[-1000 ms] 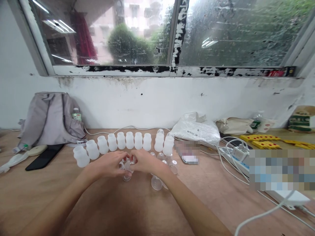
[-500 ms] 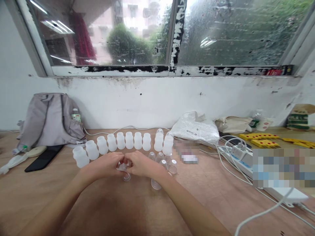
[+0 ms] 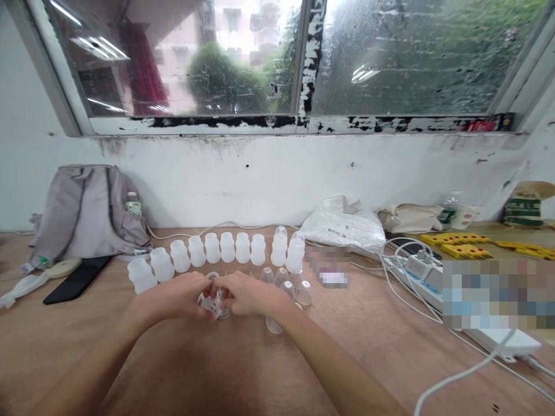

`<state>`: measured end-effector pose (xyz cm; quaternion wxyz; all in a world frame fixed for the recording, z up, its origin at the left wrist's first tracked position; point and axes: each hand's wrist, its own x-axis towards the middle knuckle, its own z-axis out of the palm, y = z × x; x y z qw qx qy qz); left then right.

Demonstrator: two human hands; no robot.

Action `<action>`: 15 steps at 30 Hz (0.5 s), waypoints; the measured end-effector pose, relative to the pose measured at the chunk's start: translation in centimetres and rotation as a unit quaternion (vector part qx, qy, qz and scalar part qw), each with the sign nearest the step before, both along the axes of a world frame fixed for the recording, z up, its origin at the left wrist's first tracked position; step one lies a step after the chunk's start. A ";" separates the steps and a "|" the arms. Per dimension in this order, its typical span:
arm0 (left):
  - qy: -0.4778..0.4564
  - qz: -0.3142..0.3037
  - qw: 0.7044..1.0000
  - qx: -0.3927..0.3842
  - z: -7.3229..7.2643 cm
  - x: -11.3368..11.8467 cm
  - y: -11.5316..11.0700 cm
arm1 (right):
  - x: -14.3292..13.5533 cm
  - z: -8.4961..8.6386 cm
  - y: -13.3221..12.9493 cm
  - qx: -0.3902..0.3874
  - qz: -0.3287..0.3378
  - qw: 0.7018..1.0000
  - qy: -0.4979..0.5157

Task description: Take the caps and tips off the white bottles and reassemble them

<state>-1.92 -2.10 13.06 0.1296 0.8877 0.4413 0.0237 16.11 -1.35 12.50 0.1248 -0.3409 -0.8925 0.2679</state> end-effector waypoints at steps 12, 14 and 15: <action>0.024 0.039 0.999 0.015 -3.0 -5.7 -2.2 | 0.8 -0.4 1.0 0.011 -0.052 0.998 0.029; 0.016 0.082 0.996 0.021 -4.5 -7.7 -2.4 | 1.0 -1.0 1.5 0.022 -0.084 0.996 -0.014; 0.011 0.109 0.993 0.032 -5.3 -8.7 -2.5 | 1.0 -1.4 1.8 0.029 -0.093 0.994 -0.044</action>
